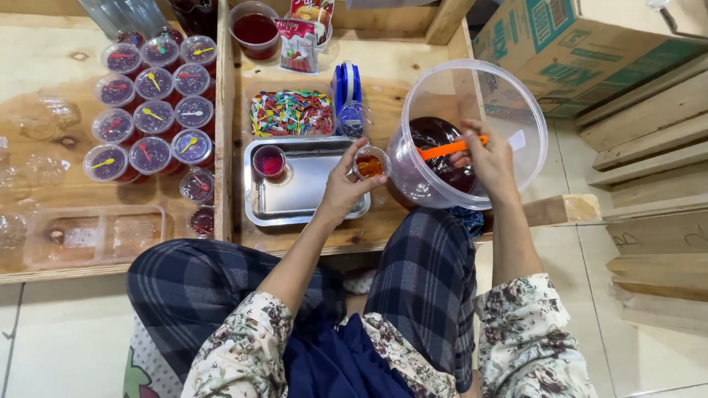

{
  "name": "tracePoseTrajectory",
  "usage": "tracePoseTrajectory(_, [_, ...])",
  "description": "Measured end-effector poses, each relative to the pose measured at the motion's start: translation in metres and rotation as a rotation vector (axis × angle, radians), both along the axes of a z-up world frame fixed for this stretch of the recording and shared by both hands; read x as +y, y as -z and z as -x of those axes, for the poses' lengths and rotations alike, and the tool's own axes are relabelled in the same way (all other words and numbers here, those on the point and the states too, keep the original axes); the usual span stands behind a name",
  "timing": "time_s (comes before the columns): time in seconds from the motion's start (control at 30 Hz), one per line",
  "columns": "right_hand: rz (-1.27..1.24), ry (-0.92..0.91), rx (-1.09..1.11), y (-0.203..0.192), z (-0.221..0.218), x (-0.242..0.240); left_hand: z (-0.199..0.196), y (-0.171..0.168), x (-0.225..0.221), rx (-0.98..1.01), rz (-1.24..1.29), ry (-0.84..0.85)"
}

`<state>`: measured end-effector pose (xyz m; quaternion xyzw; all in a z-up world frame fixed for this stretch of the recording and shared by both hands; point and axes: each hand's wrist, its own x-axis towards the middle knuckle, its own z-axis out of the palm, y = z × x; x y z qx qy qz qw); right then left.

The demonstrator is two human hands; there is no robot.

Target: The person fills small cups with red jelly from a large container using a ladle and then seals them with plastic wrap and rubber bands.

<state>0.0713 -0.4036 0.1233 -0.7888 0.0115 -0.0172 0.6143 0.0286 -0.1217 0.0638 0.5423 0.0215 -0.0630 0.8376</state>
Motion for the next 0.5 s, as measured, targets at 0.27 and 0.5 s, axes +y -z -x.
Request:
tracePoseTrajectory(0.27, [-0.226,0.255,-0.087,-0.024,0.020,-0.050,0.000,0.004,-0.001,-0.010,-0.016,0.020])
tracePoseTrajectory(0.5, [-0.268,0.372,-0.174,-0.118,0.063,-0.011,0.002,-0.010,-0.006,-0.111,-0.091,0.080])
